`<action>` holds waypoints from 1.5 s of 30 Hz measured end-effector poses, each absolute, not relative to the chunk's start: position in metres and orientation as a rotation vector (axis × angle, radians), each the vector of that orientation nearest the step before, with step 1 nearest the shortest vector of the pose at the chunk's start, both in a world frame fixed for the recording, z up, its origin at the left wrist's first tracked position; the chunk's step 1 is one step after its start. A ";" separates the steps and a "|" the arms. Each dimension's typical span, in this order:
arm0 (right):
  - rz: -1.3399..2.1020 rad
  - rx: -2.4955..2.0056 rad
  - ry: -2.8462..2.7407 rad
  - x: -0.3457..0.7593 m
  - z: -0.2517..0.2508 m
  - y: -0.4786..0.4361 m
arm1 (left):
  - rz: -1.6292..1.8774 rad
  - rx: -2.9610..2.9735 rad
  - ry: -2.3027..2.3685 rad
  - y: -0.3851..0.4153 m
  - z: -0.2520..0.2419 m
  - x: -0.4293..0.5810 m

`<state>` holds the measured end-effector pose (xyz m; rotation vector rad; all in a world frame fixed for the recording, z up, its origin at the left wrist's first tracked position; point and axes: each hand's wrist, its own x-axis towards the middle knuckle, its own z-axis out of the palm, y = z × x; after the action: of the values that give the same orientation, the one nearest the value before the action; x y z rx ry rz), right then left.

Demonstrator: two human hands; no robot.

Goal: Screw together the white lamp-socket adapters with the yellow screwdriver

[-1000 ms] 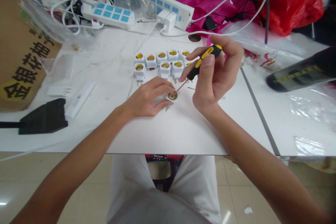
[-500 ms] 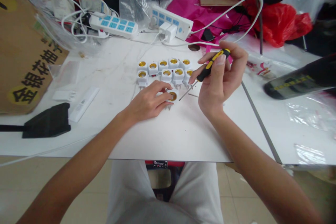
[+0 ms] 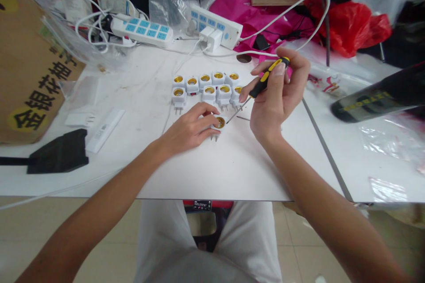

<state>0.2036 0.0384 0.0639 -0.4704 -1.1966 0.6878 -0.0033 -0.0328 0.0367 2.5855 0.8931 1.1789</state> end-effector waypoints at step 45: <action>0.981 -0.758 -0.707 0.292 0.048 0.129 | 1.950 1.892 1.379 -0.002 0.060 -0.055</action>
<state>0.2920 0.1288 0.0480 -0.7583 -0.7074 0.9807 -0.0552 -0.0016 0.0604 1.8922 1.3791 1.9501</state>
